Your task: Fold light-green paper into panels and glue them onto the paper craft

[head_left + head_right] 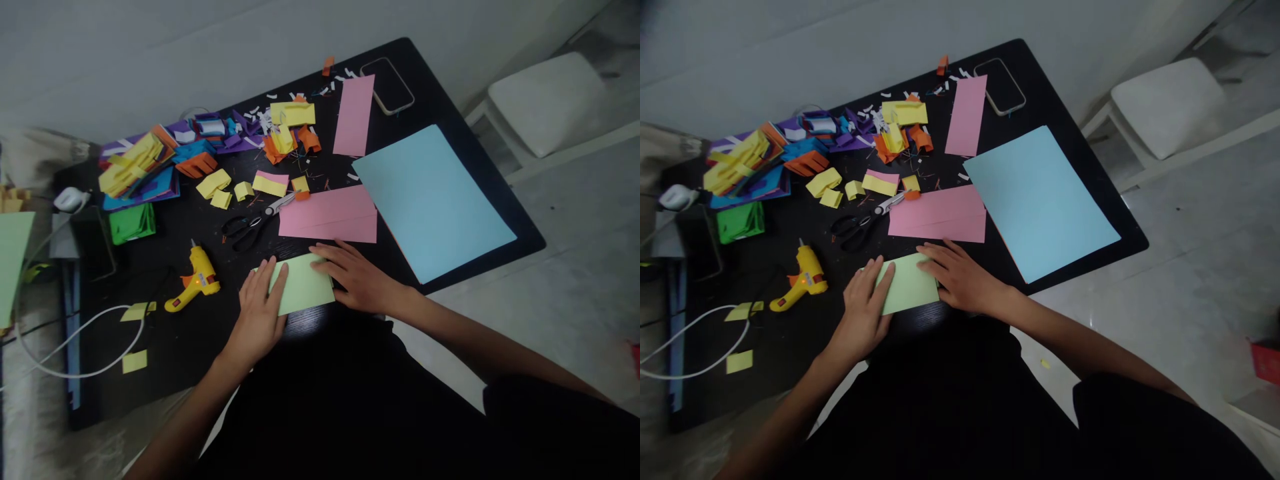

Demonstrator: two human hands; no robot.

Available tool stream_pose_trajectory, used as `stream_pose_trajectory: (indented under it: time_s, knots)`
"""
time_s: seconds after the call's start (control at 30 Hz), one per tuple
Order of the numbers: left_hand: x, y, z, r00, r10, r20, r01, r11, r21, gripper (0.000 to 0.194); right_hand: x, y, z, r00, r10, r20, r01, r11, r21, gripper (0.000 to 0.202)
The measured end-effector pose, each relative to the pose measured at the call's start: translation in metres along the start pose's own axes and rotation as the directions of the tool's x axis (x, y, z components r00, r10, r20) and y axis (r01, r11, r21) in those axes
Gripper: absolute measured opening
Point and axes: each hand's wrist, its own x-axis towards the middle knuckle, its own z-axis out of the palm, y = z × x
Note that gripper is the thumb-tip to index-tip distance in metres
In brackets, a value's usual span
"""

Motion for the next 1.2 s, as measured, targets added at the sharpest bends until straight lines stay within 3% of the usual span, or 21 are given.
stream_pose_trajectory:
  time_s: [0.27, 0.47, 0.77, 0.97, 1.2]
  knots:
    - [-0.010, -0.041, -0.014, 0.992, 0.106, -0.065, -0.115, 0.980, -0.160, 0.059, -0.002, 0.005, 0.001, 0.999, -0.016, -0.031, 0.016, 1.000, 0.014, 0.048]
    - [-0.008, -0.050, -0.014, 0.990, 0.090, -0.110, -0.111, 0.971, -0.211, 0.046, -0.001, 0.006, -0.010, 1.000, 0.011, -0.017, -0.010, 0.998, 0.057, 0.044]
    - [0.009, -0.053, -0.026, 0.999, 0.023, -0.034, -0.030, 0.966, -0.256, 0.058, 0.015, 0.011, -0.029, 0.996, 0.036, 0.077, -0.041, 0.997, 0.063, 0.043]
    - [0.006, -0.054, -0.027, 0.998, 0.066, -0.016, -0.068, 0.975, -0.212, 0.044, 0.008, 0.014, -0.024, 0.999, -0.008, 0.053, 0.007, 1.000, 0.017, 0.033]
    - [-0.001, -0.057, -0.030, 0.996, 0.090, 0.008, -0.086, 0.973, -0.212, 0.053, 0.005, 0.016, -0.020, 1.000, -0.017, 0.022, 0.016, 1.000, 0.018, 0.036]
